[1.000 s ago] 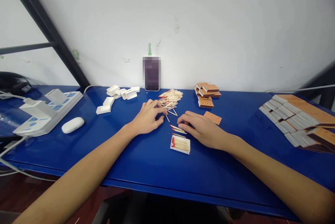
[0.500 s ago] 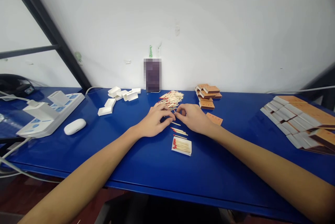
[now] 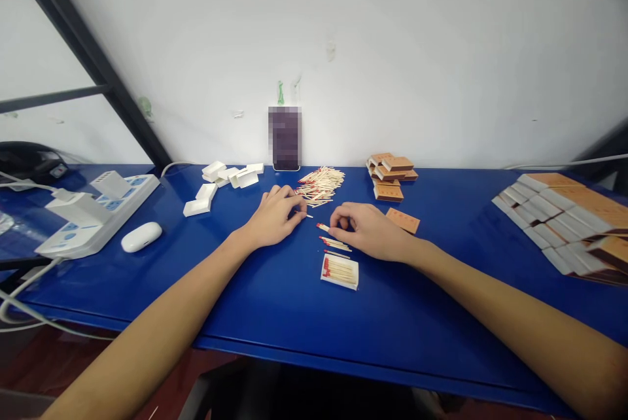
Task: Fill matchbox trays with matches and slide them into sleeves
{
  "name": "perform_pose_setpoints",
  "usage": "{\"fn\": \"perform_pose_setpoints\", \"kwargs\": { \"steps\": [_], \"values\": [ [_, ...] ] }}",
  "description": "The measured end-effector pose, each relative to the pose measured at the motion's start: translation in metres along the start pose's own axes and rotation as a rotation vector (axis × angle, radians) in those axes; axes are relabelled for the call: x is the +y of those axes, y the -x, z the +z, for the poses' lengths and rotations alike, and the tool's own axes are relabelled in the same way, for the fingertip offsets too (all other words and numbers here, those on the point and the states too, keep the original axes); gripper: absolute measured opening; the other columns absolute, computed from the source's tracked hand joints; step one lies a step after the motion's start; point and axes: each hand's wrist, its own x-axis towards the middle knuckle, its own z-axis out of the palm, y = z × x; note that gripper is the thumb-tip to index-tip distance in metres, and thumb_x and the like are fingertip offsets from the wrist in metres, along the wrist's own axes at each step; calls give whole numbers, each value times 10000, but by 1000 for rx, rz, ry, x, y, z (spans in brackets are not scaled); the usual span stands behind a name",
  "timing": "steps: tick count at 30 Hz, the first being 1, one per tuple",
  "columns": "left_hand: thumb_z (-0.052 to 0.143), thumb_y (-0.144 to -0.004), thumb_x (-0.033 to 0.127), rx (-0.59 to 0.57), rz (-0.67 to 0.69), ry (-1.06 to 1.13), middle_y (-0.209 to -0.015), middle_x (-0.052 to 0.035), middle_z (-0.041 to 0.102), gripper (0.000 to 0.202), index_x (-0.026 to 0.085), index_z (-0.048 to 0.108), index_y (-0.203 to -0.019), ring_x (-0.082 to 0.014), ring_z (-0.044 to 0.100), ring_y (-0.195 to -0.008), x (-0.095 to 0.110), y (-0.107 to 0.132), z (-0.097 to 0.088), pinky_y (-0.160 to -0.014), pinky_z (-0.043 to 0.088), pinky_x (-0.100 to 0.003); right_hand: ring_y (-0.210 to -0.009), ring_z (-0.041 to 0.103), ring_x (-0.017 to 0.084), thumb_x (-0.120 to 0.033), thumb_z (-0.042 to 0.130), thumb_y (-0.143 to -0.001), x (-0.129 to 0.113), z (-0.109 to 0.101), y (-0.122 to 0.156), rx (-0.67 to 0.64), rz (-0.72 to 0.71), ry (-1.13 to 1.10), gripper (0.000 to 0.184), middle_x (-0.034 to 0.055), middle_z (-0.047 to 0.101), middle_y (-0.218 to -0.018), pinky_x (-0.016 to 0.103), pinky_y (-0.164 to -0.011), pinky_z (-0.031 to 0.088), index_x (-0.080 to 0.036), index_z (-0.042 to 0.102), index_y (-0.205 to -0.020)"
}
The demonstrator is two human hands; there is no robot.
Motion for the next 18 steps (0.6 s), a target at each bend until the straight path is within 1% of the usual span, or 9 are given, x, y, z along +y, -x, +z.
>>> {"fn": "perform_pose_setpoints", "kwargs": {
  "steps": [3,5,7,9,12,15,16,18],
  "values": [
    [498,-948,309,-5,-25,-13,-1042,-66,527,171,208,635,-937,-246,461,-981,4,-3,1,-847,396,-418,-636,501,126,-317,596,-858,1,2,-3,8,-28,-27,125,-25,586,-705,260,-588,341,-218,671,-845],
    [504,-940,302,1,-26,-26,-1050,-71,523,165,204,637,-937,-252,464,-990,10,-5,2,-839,401,-420,-619,503,126,-337,557,-891,3,2,-6,72,3,-81,175,-26,584,-707,258,-591,355,-219,674,-943],
    [512,-934,305,-4,-19,-22,-1029,-70,530,165,205,642,-917,-255,467,-990,19,-7,4,-836,405,-420,-602,510,131,-307,507,-918,5,3,-10,133,50,-82,217,-24,586,-692,262,-599,368,-205,661,-1032],
    [529,-925,310,-15,-13,9,-1009,-65,545,161,208,651,-899,-257,472,-994,27,-8,7,-853,405,-425,-640,547,148,-230,485,-912,6,4,-15,140,68,-2,237,-4,618,-712,272,-637,386,-187,659,-1067],
    [530,-924,318,-33,-8,123,-984,-51,570,174,222,673,-898,-256,485,-1017,35,-8,10,-901,397,-436,-802,616,191,-159,472,-893,7,6,-21,110,58,149,280,57,689,-868,290,-720,404,-182,677,-1082],
    [457,-958,288,-18,-5,261,-942,-33,592,238,237,687,-924,-228,510,-1002,31,-8,11,-925,396,-419,-883,632,213,-172,449,-917,6,7,-23,90,57,230,305,81,706,-962,298,-748,408,-199,680,-1114],
    [435,-964,271,11,-19,273,-932,-32,596,256,238,688,-942,-221,515,-983,28,-8,11,-917,398,-412,-890,633,215,-176,444,-924,6,7,-24,87,55,244,320,81,708,-972,299,-752,408,-205,671,-1147],
    [418,-959,239,84,-67,212,-927,-39,597,268,232,684,-982,-223,511,-950,21,-8,9,-887,398,-409,-912,634,219,-180,441,-933,7,7,-24,75,45,264,348,84,709,-992,301,-761,406,-216,648,-1210]
  ]
}}
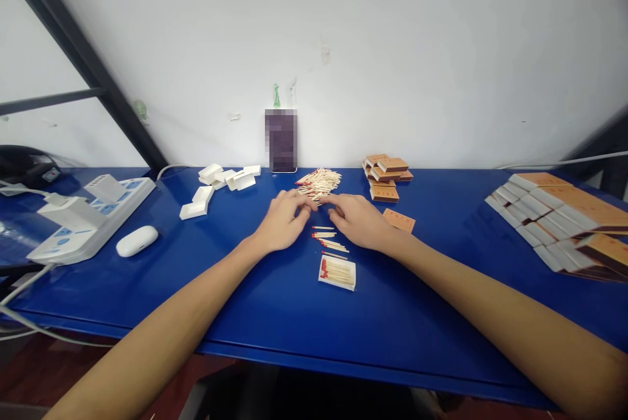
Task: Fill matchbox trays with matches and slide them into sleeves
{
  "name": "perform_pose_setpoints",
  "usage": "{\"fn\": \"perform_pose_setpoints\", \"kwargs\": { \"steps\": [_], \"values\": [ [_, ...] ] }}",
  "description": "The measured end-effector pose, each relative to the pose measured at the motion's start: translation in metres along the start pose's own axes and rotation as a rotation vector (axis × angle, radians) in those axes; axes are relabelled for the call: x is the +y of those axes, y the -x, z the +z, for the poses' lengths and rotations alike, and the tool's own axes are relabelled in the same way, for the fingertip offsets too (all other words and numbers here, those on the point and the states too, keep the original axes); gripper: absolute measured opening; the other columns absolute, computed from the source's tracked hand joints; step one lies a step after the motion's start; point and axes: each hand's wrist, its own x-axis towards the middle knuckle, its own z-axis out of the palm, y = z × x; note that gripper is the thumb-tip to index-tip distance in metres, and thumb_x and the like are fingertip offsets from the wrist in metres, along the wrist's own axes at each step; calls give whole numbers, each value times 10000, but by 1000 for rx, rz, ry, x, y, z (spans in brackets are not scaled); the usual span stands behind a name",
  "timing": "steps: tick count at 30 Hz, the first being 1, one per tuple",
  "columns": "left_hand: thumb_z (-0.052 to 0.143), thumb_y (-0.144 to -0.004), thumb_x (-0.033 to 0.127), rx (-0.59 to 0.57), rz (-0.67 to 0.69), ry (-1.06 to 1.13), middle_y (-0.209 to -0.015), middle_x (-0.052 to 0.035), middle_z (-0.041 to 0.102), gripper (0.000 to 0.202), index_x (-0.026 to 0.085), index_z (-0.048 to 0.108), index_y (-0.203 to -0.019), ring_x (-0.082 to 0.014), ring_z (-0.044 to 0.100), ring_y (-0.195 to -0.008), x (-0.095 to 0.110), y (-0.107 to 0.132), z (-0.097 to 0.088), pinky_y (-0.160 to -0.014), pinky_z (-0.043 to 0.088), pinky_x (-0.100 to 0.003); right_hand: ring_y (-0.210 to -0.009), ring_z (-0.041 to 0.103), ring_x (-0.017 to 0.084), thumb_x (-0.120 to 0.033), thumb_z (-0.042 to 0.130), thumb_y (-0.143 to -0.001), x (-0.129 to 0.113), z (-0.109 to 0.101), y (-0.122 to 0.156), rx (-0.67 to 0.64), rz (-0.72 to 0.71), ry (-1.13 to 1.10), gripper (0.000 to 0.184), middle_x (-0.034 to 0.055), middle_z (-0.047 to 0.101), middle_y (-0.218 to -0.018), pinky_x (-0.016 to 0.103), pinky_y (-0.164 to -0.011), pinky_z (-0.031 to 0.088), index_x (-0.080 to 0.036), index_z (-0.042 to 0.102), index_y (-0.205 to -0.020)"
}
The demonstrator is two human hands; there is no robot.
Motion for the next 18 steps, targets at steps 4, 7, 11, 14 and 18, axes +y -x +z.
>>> {"fn": "perform_pose_setpoints", "kwargs": {
  "steps": [4,7,11,14,18],
  "values": [
    [466,-923,234,51,-41,-213,-969,-60,593,227,218,679,-999,-248,500,-958,-11,1,-5,-831,381,-410,-880,623,218,-188,453,-933,0,0,1,-9,0,17,294,87,699,-970,300,-719,387,-210,659,-1142],
    [505,-912,269,49,-42,-279,-1001,-64,588,204,224,676,-1013,-256,500,-977,-13,2,-6,-814,377,-406,-761,585,181,-202,495,-910,-1,-1,3,17,18,-16,168,57,673,-881,282,-649,354,-194,647,-981],
    [520,-910,289,26,-56,-307,-1013,-66,578,205,227,671,-1033,-260,502,-979,-11,3,-6,-817,380,-410,-707,544,158,-189,515,-884,-2,-3,5,25,9,-60,105,31,628,-814,273,-631,344,-189,616,-911],
    [511,-917,291,18,-47,-311,-1024,-67,578,212,226,666,-1045,-260,501,-981,-12,3,-6,-819,379,-410,-745,552,165,-197,499,-892,-1,-2,7,39,-25,-72,132,37,609,-842,284,-681,372,-194,630,-902],
    [506,-923,303,21,-33,-316,-1043,-72,578,260,230,640,-1134,-259,497,-986,-13,3,-6,-830,375,-409,-802,576,175,-239,543,-878,2,2,8,90,-17,-108,127,50,605,-872,296,-736,406,-186,644,-822]
  ]
}}
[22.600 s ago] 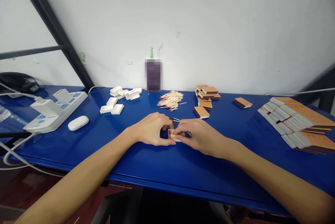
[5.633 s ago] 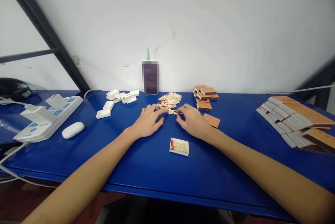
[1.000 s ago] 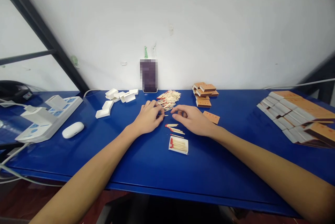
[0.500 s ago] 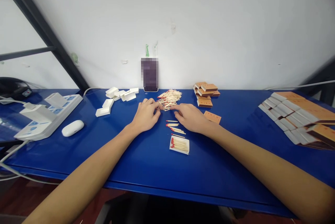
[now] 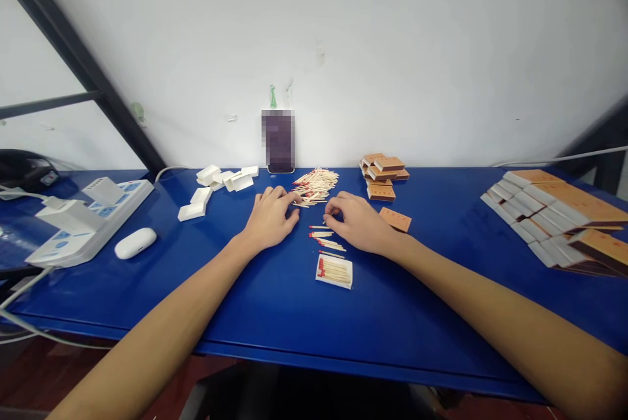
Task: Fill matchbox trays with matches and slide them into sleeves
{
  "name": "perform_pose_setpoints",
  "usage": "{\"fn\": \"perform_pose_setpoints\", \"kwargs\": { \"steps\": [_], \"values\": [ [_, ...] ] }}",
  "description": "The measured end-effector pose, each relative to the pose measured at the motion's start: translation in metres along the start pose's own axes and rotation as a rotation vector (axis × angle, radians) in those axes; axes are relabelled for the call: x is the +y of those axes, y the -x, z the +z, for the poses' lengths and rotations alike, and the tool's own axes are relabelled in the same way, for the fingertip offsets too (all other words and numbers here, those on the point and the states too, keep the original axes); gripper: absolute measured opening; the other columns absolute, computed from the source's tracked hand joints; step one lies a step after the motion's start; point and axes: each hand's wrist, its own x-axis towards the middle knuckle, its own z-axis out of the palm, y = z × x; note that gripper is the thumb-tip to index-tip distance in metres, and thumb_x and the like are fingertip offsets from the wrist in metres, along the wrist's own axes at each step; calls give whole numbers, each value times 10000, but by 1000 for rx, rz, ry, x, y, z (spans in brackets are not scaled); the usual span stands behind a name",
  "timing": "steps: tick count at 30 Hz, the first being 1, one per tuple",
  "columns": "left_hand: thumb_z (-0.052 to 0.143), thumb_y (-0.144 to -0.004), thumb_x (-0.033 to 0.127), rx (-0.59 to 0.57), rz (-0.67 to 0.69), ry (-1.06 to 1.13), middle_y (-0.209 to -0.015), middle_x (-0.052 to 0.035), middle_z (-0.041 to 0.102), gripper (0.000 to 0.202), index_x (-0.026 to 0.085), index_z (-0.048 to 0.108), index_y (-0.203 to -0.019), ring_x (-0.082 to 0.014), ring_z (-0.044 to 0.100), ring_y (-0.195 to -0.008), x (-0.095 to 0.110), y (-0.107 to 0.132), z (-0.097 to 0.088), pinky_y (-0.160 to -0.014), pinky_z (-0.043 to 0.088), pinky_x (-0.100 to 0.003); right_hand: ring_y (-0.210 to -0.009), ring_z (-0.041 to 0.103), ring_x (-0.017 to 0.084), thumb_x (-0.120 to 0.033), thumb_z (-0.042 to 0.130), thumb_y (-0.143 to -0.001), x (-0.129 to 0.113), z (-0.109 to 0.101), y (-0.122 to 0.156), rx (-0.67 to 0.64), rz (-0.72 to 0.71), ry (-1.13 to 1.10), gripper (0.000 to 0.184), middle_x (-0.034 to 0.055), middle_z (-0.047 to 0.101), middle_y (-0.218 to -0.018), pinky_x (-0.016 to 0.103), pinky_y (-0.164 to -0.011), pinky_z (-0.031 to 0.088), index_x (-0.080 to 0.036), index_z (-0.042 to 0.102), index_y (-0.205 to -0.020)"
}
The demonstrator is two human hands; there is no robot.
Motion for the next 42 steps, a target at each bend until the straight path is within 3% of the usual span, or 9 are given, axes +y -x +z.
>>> {"fn": "perform_pose_setpoints", "kwargs": {
  "steps": [3,10,14,17,21,25,33,42],
  "values": [
    [491,-932,314,-13,-1,9,-1038,-74,579,253,234,663,-1099,-260,497,-985,0,0,-1,-837,370,-414,-783,580,166,-176,580,-821,4,1,0,16,-1,-18,87,43,621,-854,290,-744,419,-182,656,-779],
    [526,-903,272,-41,21,106,-988,-57,595,164,215,679,-923,-245,498,-971,5,-1,-2,-856,369,-411,-646,560,129,-120,570,-798,7,3,-2,58,16,-167,176,5,702,-818,267,-670,426,-192,688,-907],
    [539,-898,295,-116,35,205,-975,-40,620,154,226,676,-904,-245,510,-991,18,-5,1,-866,379,-413,-633,571,125,-129,572,-802,5,4,-2,78,47,-220,174,0,731,-827,262,-659,423,-197,693,-907],
    [532,-904,291,-142,118,281,-934,-21,660,159,230,679,-894,-228,550,-971,30,-5,2,-879,392,-402,-635,576,124,-145,570,-809,5,2,-2,74,38,-246,158,4,734,-832,260,-656,421,-193,694,-896],
    [453,-937,266,-106,185,341,-922,-19,694,233,217,679,-908,-200,598,-915,36,0,1,-888,409,-378,-634,560,118,-124,558,-806,4,-4,1,20,1,-259,179,-1,729,-832,255,-647,408,-192,703,-887],
    [437,-950,289,-72,205,329,-994,-26,683,240,231,660,-1018,-215,589,-981,28,7,-6,-906,408,-384,-627,551,115,-131,546,-815,1,-15,7,-81,-3,-275,208,-6,715,-816,253,-626,398,-199,708,-926],
    [551,-906,422,-234,295,244,-1044,-40,620,288,230,602,-1115,-236,552,-998,22,14,-21,-879,385,-396,-708,585,138,-354,614,-871,-10,-40,22,-279,-101,-267,283,4,715,-956,272,-653,413,-239,665,-1124],
    [651,-836,519,-287,308,269,-1035,-46,568,383,236,640,-1093,-239,514,-1009,22,13,-23,-901,383,-393,-887,597,194,-418,742,-770,-7,-36,24,-324,-140,-185,384,35,675,-1098,298,-719,432,-243,645,-1097]
  ]
}}
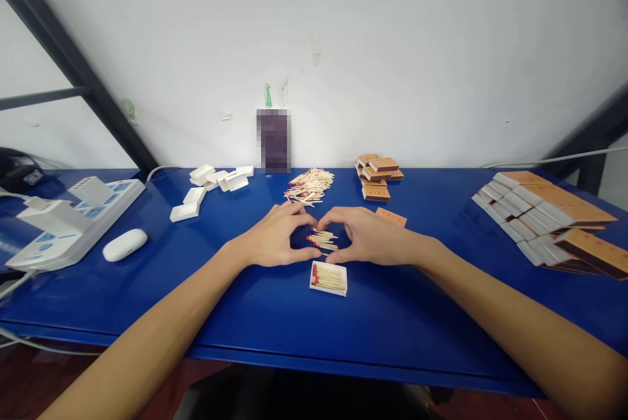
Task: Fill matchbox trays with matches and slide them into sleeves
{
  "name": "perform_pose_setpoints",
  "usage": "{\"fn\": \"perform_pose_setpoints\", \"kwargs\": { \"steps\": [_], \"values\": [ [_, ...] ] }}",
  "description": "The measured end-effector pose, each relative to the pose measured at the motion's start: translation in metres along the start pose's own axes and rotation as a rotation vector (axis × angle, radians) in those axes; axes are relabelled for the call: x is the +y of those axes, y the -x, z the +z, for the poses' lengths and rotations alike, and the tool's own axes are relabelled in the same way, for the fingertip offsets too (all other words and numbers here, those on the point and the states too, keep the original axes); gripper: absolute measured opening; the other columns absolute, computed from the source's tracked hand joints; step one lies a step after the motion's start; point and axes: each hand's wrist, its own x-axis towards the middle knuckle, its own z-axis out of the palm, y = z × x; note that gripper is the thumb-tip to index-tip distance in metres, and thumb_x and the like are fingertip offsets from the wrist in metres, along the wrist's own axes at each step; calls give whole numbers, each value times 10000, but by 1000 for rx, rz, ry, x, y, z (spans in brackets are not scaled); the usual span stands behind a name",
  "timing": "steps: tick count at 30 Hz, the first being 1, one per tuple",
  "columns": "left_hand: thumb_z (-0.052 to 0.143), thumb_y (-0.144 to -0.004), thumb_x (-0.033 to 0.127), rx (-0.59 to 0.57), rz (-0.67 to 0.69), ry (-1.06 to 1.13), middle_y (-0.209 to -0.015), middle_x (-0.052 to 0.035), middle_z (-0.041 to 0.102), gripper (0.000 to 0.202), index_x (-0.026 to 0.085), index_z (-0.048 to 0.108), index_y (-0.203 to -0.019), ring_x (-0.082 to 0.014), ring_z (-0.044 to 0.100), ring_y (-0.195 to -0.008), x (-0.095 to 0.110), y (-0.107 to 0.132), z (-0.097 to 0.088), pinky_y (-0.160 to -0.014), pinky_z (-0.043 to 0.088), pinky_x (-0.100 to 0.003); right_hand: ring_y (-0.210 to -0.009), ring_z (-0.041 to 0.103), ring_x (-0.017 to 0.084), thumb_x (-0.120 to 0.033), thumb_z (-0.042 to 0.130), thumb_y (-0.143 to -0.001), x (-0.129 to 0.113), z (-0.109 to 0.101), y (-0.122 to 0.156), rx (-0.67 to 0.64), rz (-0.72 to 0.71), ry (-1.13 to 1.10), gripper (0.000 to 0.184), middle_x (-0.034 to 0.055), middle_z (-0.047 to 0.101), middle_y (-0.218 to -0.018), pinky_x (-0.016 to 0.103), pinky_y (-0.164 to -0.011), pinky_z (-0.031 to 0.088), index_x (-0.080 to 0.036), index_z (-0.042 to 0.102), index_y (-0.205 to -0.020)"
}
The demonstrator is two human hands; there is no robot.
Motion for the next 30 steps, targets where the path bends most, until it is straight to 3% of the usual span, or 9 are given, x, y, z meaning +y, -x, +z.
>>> {"fn": "perform_pose_setpoints", "kwargs": {
  "steps": [4,9,15,22,26,30],
  "values": [
    [668,-817,545,12,3,-15,-1034,-47,570,405,228,646,-1069,-240,513,-1002,0,-1,1,-888,379,-390,-873,600,187,-388,722,-791,0,2,0,7,-17,-7,364,35,681,-1089,301,-728,436,-238,634,-1111],
    [604,-897,453,32,-16,21,-994,-38,591,272,215,645,-1023,-223,520,-980,-1,-5,6,-879,378,-383,-742,596,141,-287,641,-861,-1,9,-4,82,-10,-82,176,-2,721,-952,273,-678,427,-223,657,-1024],
    [603,-913,341,84,-27,112,-982,-24,621,146,207,655,-941,-206,543,-996,-5,-7,12,-913,388,-368,-733,594,152,-266,635,-863,1,11,-7,152,49,52,125,23,709,-893,277,-668,416,-208,716,-940],
    [601,-906,299,98,-12,59,-922,-13,670,126,189,662,-897,-192,580,-931,-2,-9,14,-867,395,-353,-811,597,167,-302,576,-904,4,11,-5,110,46,155,177,43,670,-931,285,-694,408,-210,727,-914],
    [610,-902,277,111,25,40,-874,-3,690,115,186,678,-884,-171,598,-852,0,-10,14,-824,396,-331,-779,598,160,-254,589,-854,4,12,-6,97,70,187,121,26,685,-889,279,-671,392,-203,697,-876],
    [619,-900,271,104,80,91,-857,-7,689,124,184,706,-892,-138,597,-782,6,-6,4,-761,414,-290,-722,599,145,-232,621,-799,-11,0,-3,47,124,180,90,-5,707,-807,263,-610,363,-213,704,-825]
  ]
}}
